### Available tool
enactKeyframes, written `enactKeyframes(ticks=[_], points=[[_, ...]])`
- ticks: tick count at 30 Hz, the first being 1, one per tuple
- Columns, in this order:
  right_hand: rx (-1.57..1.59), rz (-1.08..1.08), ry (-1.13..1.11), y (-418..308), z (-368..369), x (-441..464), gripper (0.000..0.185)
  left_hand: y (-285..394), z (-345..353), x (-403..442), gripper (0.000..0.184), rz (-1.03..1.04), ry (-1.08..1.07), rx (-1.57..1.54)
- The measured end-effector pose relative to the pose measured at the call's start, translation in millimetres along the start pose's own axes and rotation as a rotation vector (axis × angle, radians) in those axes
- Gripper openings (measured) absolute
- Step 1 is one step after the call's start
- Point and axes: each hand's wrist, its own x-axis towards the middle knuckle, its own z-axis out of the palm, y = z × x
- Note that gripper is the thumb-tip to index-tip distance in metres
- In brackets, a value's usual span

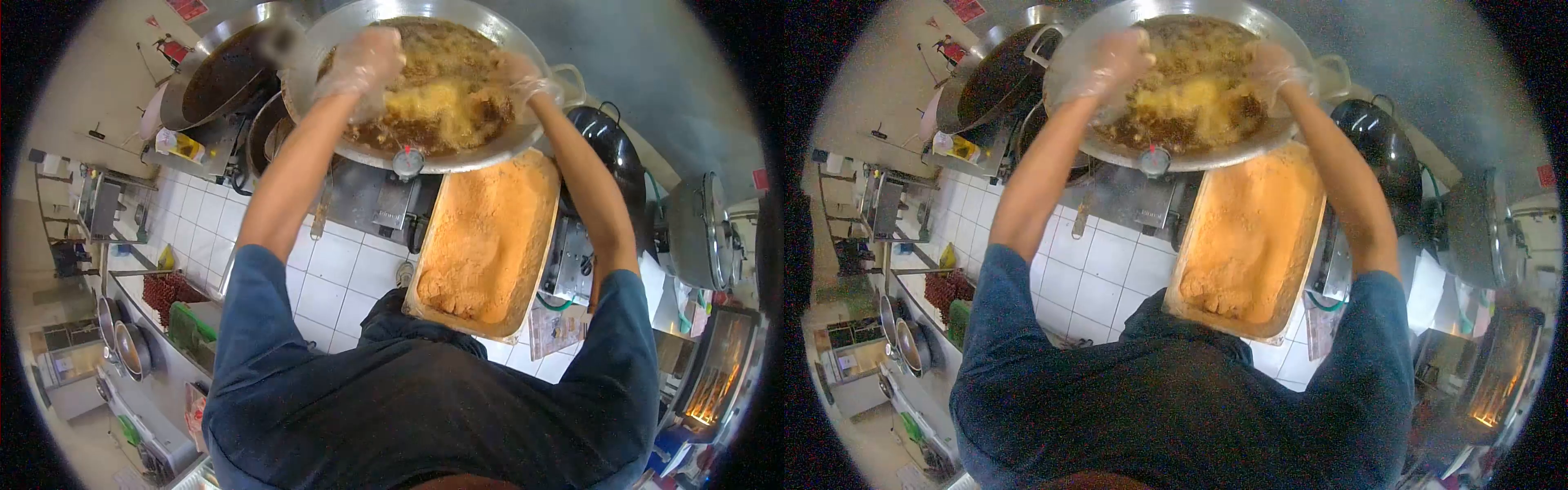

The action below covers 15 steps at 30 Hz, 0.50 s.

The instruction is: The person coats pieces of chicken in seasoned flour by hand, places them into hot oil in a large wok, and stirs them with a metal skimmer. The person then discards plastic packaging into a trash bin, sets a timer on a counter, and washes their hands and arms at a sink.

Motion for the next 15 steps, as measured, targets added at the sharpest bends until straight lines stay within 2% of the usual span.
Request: enactKeyframes(ticks=[2,4,5,7,8,9,10,11,12,13,15], points=[[-0.126,-0.083,0.103,6,-41,-28,0.027,23,-53,-8,0.026,-0.022,-0.035,0.032],[-0.06,-0.013,0.192,27,-66,-67,0.028,88,-128,-41,0.021,-0.237,-0.117,-0.228],[0.037,-0.009,0.19,30,-83,-93,0.029,97,-115,-60,0.023,-0.184,-0.167,-0.307],[0.519,0.021,0.018,-2,-113,-171,0.034,111,-77,-104,0.027,-0.089,-0.283,-0.485],[0.851,0.115,-0.244,-41,-149,-210,0.038,118,-59,-127,0.029,-0.042,-0.334,-0.582],[0.818,0.012,0.07,15,-79,-238,0.03,126,-45,-145,0.031,0.008,-0.363,-0.675],[0.701,0.282,0.01,-12,-74,-267,0.029,146,-36,-161,0.034,-0.009,-0.432,-0.705],[1.008,0.439,-0.039,-52,-81,-296,0.03,165,-28,-176,0.038,-0.028,-0.5,-0.732],[1.084,0.339,-0.081,-19,-18,-315,0.036,187,5,-198,0.041,-0.066,-0.535,-0.736],[0.811,0.556,-0.132,-26,9,-337,0.04,210,38,-220,0.045,-0.104,-0.57,-0.738],[0.105,0.328,-0.354,6,151,-390,0.052,214,159,-273,0.055,-0.094,-0.512,-0.598]])
